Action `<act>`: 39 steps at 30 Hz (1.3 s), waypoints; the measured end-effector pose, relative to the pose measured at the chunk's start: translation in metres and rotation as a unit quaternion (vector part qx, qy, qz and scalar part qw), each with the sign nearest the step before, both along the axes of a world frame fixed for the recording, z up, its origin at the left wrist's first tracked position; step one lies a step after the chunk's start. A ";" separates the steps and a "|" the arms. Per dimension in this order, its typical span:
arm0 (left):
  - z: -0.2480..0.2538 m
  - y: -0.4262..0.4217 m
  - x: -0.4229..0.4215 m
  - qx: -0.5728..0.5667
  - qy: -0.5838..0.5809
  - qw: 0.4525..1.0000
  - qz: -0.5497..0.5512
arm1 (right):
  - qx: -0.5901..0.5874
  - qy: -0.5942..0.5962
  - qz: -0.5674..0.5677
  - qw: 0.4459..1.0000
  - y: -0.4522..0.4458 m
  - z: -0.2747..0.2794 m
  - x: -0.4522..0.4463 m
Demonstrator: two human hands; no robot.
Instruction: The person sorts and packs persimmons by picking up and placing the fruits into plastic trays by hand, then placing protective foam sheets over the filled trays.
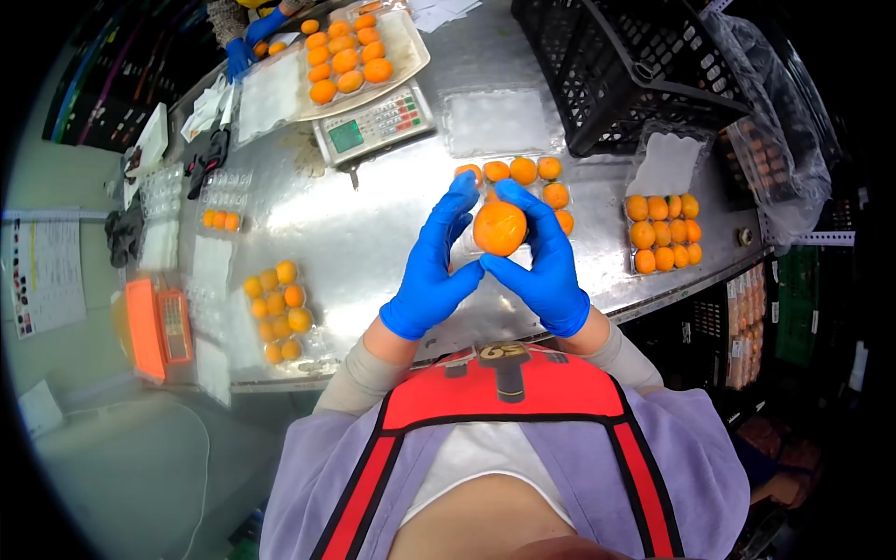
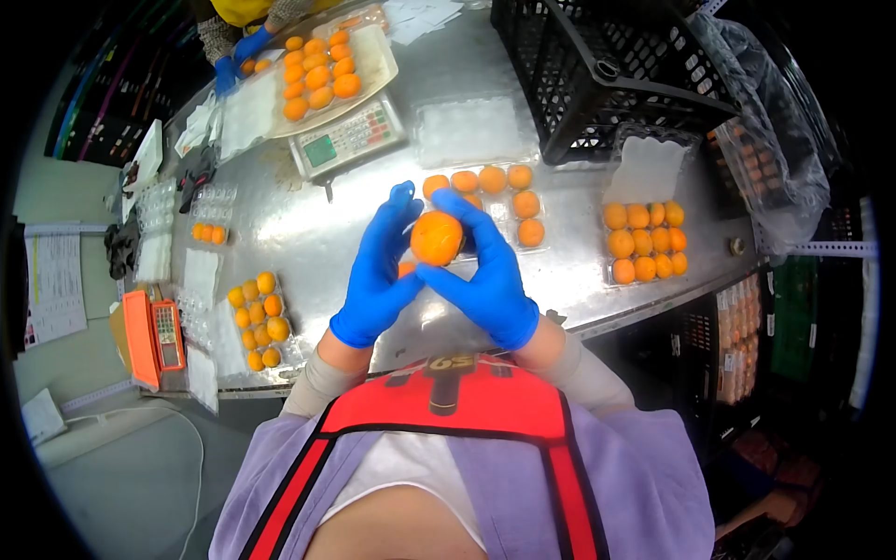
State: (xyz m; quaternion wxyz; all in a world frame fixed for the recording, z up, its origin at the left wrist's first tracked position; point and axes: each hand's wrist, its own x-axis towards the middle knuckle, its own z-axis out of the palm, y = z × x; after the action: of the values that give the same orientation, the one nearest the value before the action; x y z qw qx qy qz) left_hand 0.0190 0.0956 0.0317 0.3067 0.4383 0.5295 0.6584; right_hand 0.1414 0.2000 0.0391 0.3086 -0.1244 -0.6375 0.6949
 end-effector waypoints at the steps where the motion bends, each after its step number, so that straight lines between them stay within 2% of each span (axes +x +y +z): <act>1: 0.001 0.000 -0.001 -0.001 0.000 1.000 0.001 | 0.086 -0.011 -0.050 0.995 0.002 0.000 0.000; 2: 0.002 -0.001 -0.003 -0.006 -0.092 0.996 -0.017 | 0.139 -0.040 -0.055 0.988 0.005 -0.002 0.002; 3: 0.002 -0.002 -0.004 -0.010 -0.183 0.982 -0.035 | 0.139 -0.040 -0.054 0.988 0.007 -0.004 0.001; 4: 0.003 -0.001 -0.007 -0.013 -0.199 0.979 -0.052 | 0.194 -0.047 -0.071 0.977 0.008 -0.006 0.001; 5: 0.004 0.000 -0.005 -0.014 -0.199 0.979 -0.051 | 0.247 -0.052 -0.088 0.964 0.008 -0.008 0.000; 8: 0.003 0.004 0.000 -0.021 -0.202 0.978 -0.045 | 0.312 -0.072 -0.091 0.943 0.008 -0.003 0.001; 11: -0.001 0.004 0.000 -0.050 -0.211 0.975 -0.055 | 0.267 -0.043 -0.099 0.958 0.005 -0.003 -0.002; 14: 0.000 0.004 -0.001 -0.011 -0.205 0.978 -0.039 | 0.211 -0.013 -0.083 0.974 0.005 0.000 -0.002; 18: 0.004 0.002 0.001 0.017 -0.164 0.986 -0.029 | 0.228 -0.014 -0.062 0.972 0.008 -0.004 0.001; 21: 0.001 -0.001 0.000 0.008 -0.130 0.991 -0.022 | 0.306 0.006 -0.081 0.949 0.009 -0.005 0.006; 23: -0.008 0.000 0.002 -0.005 -0.117 0.992 -0.040 | 0.400 -0.025 -0.075 0.913 0.008 -0.005 0.011; 25: -0.014 -0.003 0.003 -0.087 -0.137 0.986 -0.043 | 0.397 -0.096 -0.061 0.911 0.003 -0.001 0.017; 28: -0.021 -0.005 0.011 -0.145 -0.117 0.980 -0.065 | 0.376 -0.124 -0.082 0.915 -0.008 -0.020 0.035; 29: -0.029 -0.006 0.013 -0.182 -0.097 0.975 -0.076 | 0.325 -0.139 -0.078 0.932 -0.009 -0.028 0.045; 30: -0.041 -0.008 0.015 -0.158 -0.085 0.981 -0.077 | 0.274 -0.154 -0.076 0.946 -0.012 -0.034 0.057; 31: -0.043 -0.009 0.017 -0.157 -0.085 0.980 -0.090 | 0.274 -0.159 -0.088 0.944 -0.014 -0.038 0.070; 33: -0.046 -0.011 0.019 -0.164 -0.075 0.981 -0.078 | 0.200 -0.192 -0.145 0.950 -0.016 -0.046 0.099; 35: -0.055 -0.015 0.016 -0.170 -0.069 0.978 -0.100 | 0.035 -0.197 -0.210 0.957 -0.018 -0.058 0.130; 37: -0.064 -0.017 0.013 -0.171 -0.079 0.975 -0.115 | -0.020 -0.198 -0.287 0.937 -0.009 -0.074 0.160; 39: -0.065 -0.021 0.008 -0.194 -0.067 0.970 -0.128 | -0.023 -0.168 -0.365 0.915 0.004 -0.096 0.189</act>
State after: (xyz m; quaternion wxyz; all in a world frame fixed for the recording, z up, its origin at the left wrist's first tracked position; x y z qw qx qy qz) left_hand 0.0271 0.0741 -0.0333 0.5022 0.3897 0.5650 0.5261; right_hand 0.3306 0.2043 -0.0566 0.4262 -0.4706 -0.5741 0.5170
